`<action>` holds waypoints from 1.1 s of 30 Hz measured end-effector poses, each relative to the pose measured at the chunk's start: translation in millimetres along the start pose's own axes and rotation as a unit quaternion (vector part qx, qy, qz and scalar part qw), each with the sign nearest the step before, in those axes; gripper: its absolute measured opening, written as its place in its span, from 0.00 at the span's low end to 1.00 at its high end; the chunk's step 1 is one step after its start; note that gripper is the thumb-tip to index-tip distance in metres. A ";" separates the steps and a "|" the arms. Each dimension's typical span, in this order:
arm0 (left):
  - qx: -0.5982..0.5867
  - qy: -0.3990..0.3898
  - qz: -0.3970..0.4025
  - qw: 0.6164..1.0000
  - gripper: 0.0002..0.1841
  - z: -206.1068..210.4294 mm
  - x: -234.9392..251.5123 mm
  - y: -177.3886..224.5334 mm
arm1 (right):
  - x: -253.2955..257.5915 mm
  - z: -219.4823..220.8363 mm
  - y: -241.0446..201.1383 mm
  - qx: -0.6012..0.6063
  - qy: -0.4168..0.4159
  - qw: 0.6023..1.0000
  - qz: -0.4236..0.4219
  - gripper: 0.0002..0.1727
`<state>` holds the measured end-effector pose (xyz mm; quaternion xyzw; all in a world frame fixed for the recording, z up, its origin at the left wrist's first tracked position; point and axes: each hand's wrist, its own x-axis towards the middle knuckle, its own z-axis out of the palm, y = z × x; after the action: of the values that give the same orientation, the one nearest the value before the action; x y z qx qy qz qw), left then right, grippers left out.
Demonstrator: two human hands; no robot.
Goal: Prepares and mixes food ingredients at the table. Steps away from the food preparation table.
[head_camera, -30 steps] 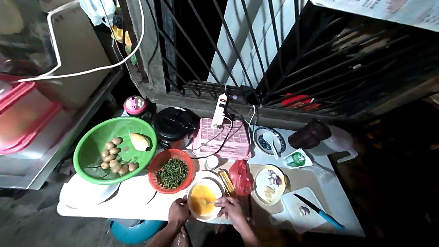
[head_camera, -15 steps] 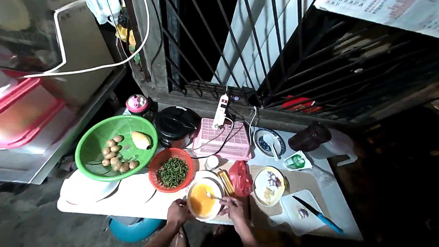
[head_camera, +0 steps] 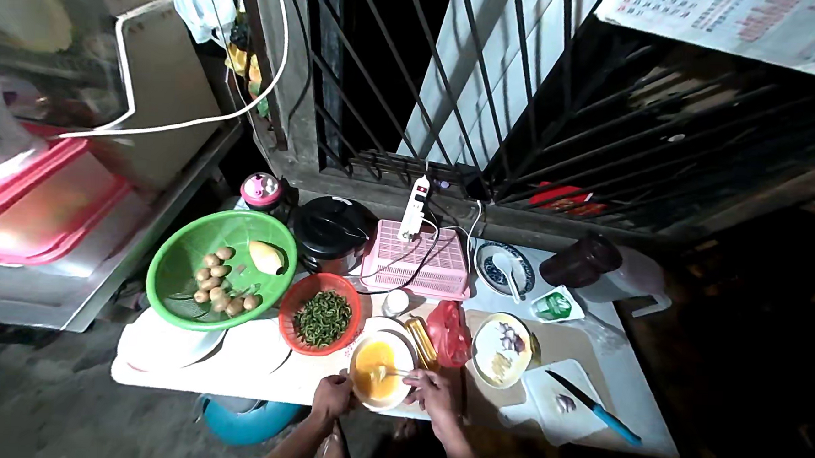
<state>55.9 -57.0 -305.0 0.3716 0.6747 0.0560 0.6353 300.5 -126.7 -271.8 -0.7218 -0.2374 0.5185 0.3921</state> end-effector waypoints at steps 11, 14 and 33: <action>-0.042 0.021 -0.019 0.999 0.16 1.1 0.9 7.5 | 6.0 -3.0 -6.7 -0.019 -0.015 1.000 0.015 0.18; 0.000 0.025 -0.007 1.000 0.15 3.8 -1.2 7.2 | 8.4 -1.2 -8.6 -0.016 0.021 1.000 0.002 0.17; 0.210 0.053 0.069 0.974 0.19 -4.0 13.1 15.2 | 3.3 -8.4 -5.3 -0.054 -0.005 0.999 0.007 0.18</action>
<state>60.0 -37.0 -306.7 0.5393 0.6765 -0.0239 0.5009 309.9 -123.8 -268.0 -0.7406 -0.2624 0.5114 0.3481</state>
